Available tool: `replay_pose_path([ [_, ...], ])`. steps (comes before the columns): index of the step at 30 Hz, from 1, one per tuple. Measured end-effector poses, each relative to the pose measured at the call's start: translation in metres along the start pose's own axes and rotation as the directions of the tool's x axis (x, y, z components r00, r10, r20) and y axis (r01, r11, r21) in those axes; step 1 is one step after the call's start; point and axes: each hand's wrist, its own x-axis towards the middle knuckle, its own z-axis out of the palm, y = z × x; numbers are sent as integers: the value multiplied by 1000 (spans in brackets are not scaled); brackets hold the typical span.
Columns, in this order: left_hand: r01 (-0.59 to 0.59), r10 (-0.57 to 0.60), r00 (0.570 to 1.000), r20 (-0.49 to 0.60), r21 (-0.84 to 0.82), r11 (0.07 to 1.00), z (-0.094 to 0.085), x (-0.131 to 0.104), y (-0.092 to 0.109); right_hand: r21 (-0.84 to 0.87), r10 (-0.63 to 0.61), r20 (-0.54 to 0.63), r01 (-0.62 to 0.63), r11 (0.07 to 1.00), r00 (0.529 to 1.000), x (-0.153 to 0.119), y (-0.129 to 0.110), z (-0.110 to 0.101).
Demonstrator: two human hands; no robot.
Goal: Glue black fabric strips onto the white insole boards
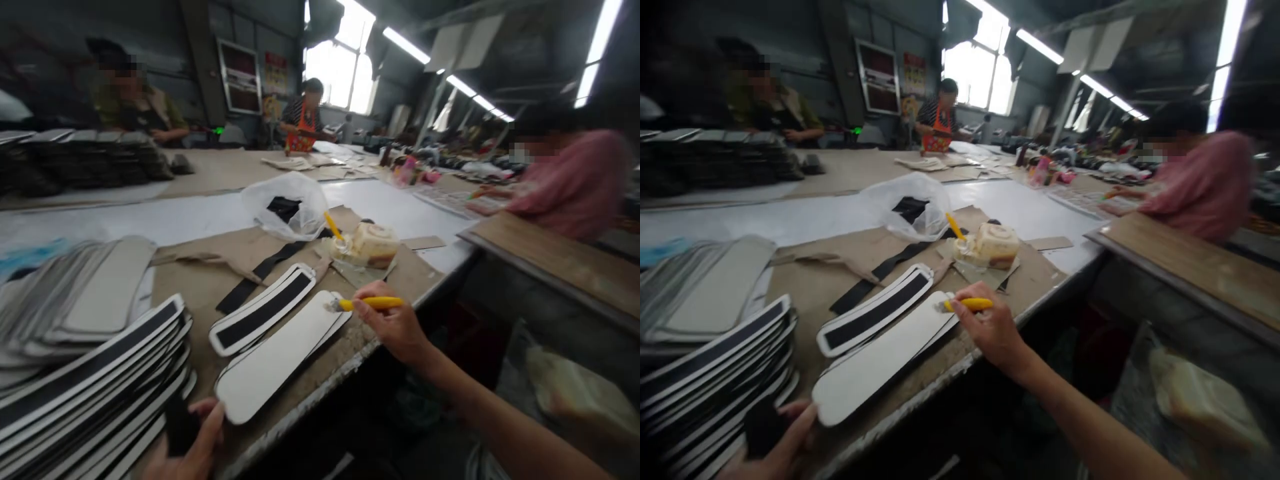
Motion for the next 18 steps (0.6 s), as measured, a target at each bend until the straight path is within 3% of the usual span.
replay_pose_path([
  [3,96,-97,995,-13,-48,994,-14,-19,-13,3,21,70,-21,1000,997,0,4,6],
  [9,163,-164,986,13,-206,965,-5,-19,-9,173,109,199,-144,974,974,-13,0,38],
  [13,198,-194,980,42,-215,956,-3,-16,-16,18,31,117,-33,999,993,-4,14,38],
  [18,270,-265,963,51,-192,944,-6,-14,-17,-144,-72,4,72,987,997,9,27,11],
])
